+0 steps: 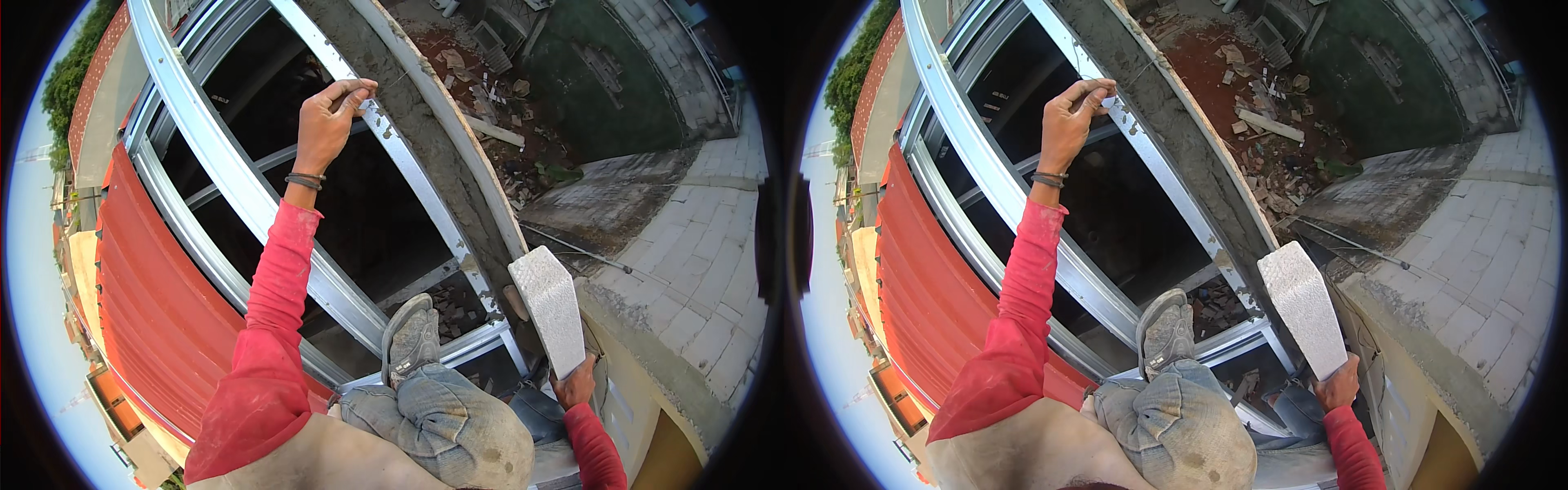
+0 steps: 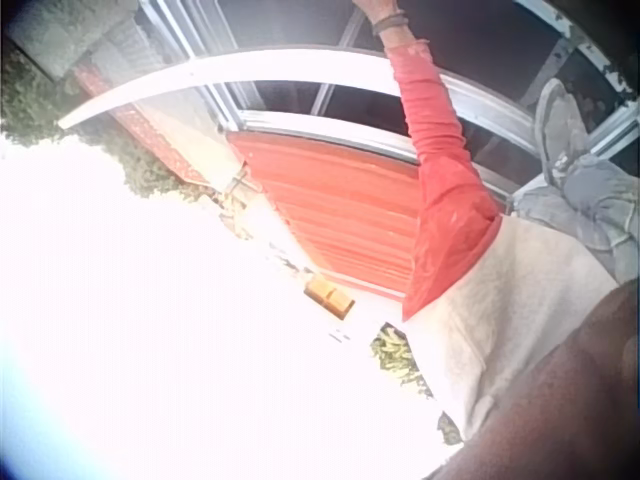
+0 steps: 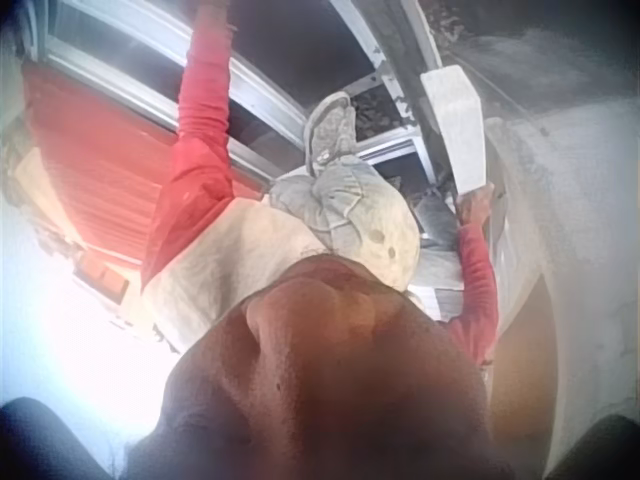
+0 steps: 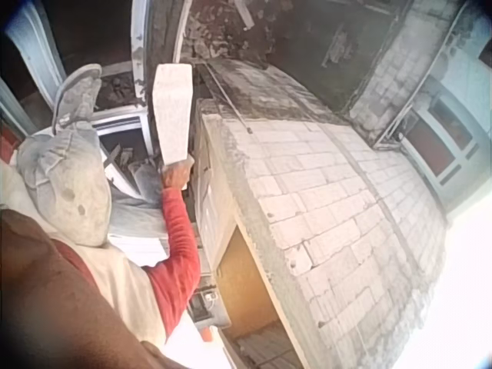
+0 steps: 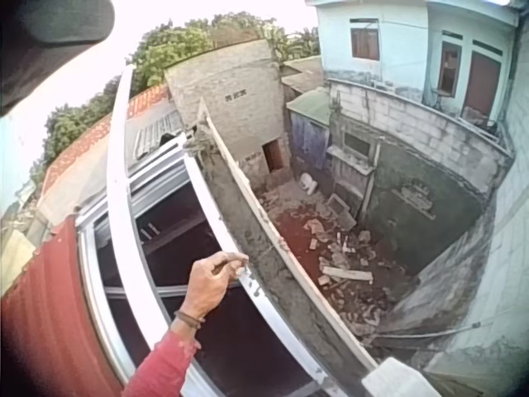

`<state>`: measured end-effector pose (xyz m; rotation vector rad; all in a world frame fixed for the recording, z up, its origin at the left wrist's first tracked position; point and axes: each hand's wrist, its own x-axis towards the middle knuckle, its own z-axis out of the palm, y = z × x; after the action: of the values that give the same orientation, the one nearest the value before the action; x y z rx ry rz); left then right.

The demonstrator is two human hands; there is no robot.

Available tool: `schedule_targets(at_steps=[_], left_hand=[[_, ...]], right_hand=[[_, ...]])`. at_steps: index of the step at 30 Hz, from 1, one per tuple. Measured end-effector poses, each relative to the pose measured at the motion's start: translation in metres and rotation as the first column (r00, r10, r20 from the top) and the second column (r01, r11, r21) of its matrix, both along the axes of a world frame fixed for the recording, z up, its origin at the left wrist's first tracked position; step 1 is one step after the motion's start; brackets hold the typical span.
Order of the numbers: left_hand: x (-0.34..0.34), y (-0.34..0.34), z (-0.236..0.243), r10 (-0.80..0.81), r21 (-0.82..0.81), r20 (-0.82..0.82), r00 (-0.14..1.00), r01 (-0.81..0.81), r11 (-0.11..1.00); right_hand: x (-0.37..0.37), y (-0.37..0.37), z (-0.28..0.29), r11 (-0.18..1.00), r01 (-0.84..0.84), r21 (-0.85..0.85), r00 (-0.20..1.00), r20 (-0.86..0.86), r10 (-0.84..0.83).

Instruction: The person scoops cement from a mortar pan with a trowel and applies it to the top edge of a window frame. They smooth the cement along the frame and then place a white foam insulation strip into the wet cement.

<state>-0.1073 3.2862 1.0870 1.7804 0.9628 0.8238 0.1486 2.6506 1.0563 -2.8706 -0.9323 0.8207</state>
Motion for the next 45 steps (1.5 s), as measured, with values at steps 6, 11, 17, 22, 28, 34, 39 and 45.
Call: schedule_targets(at_steps=[6, 11, 17, 22, 28, 34, 39, 45], left_hand=[[0.012, -0.014, -0.006, -0.1, 0.346, -0.259, 0.961, 0.189, 0.919], [0.018, 0.016, 0.004, 0.086, 0.155, -0.141, 0.986, -0.064, 0.986], [0.017, 0.053, 0.024, -0.347, -0.044, -0.475, 0.809, 0.372, 0.927], [0.021, 0.068, 0.016, -0.382, -0.02, -0.494, 0.781, 0.429, 0.903], [0.038, 0.041, 0.001, 0.089, 0.464, -0.616, 0.783, 0.269, 0.844], [0.03, 0.059, -0.004, -0.239, 0.02, -0.517, 0.822, 0.291, 0.957], [0.018, 0.091, 0.021, -0.52, -0.486, -0.245, 0.818, 0.36, 0.796], [0.026, 0.098, 0.011, -0.423, -0.354, -0.459, 0.781, 0.276, 0.894]], right_hand=[[0.0, 0.001, 0.002, 1.0, -0.005, 0.022, 1.0, -0.018, 0.005], [0.003, -0.007, -0.006, 0.999, -0.046, 0.02, 0.999, 0.006, 0.046], [0.002, -0.001, 0.001, 0.998, -0.066, 0.011, 0.998, -0.006, 0.066], [0.003, -0.004, 0.0, 0.998, -0.064, 0.006, 0.998, 0.0, 0.064], [0.002, -0.003, -0.002, 1.0, -0.011, 0.004, 1.0, -0.012, 0.011], [0.004, -0.004, -0.003, 1.0, -0.031, 0.002, 0.999, -0.018, 0.031], [0.004, -0.005, -0.002, 1.0, -0.028, 0.0, 0.999, -0.021, 0.028], [0.003, -0.003, -0.004, 1.0, -0.025, -0.008, 1.0, -0.009, 0.025]])
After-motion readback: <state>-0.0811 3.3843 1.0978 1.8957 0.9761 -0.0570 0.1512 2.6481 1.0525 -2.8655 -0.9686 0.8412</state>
